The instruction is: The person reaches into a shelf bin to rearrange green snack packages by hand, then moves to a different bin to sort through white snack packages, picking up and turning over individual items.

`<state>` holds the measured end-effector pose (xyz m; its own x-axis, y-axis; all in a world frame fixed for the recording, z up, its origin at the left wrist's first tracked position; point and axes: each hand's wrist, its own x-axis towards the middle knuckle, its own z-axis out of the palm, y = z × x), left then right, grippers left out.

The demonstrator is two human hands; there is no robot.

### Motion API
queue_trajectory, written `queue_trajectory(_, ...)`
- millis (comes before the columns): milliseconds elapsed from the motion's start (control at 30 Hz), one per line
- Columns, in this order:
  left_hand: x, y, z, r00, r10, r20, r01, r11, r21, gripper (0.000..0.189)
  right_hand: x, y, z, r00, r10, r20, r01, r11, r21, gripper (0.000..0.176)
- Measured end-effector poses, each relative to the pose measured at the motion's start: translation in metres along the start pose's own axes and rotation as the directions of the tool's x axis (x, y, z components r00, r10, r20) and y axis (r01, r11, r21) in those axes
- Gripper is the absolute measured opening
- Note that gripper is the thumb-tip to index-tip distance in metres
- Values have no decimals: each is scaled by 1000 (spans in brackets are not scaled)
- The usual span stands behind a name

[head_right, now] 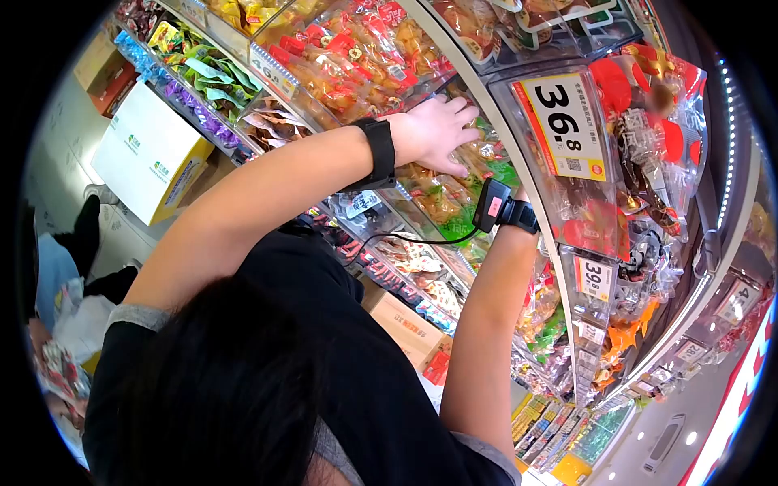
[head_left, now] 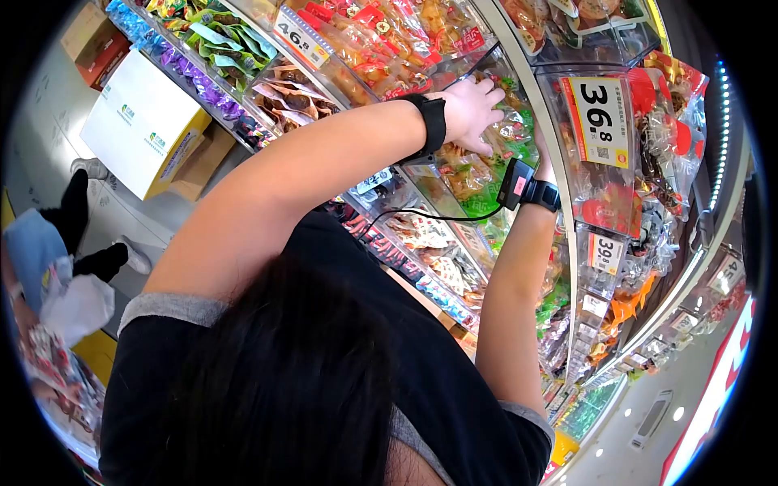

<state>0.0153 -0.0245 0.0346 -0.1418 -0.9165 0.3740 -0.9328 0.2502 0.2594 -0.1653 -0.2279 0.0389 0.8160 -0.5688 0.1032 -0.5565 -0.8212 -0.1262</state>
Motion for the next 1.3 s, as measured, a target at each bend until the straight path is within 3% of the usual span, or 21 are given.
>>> queue_trajectory(333,-2,-1,-2,1000,18,2,-18,999,-33,68,9,-4,1,1000,30,-4,-30,999,-30,28)
queue_trajectory(1000,-1,-5,-6,996,82,20,-80,993,-84,65,43,-31,-2,984,35,-175,-61,987,-148,29)
queue_trajectory(1300,-3,-6,-5,996,83,-17,-84,992,-89,64,5,-36,-17,946,72,-315,-112,987,-111,29)
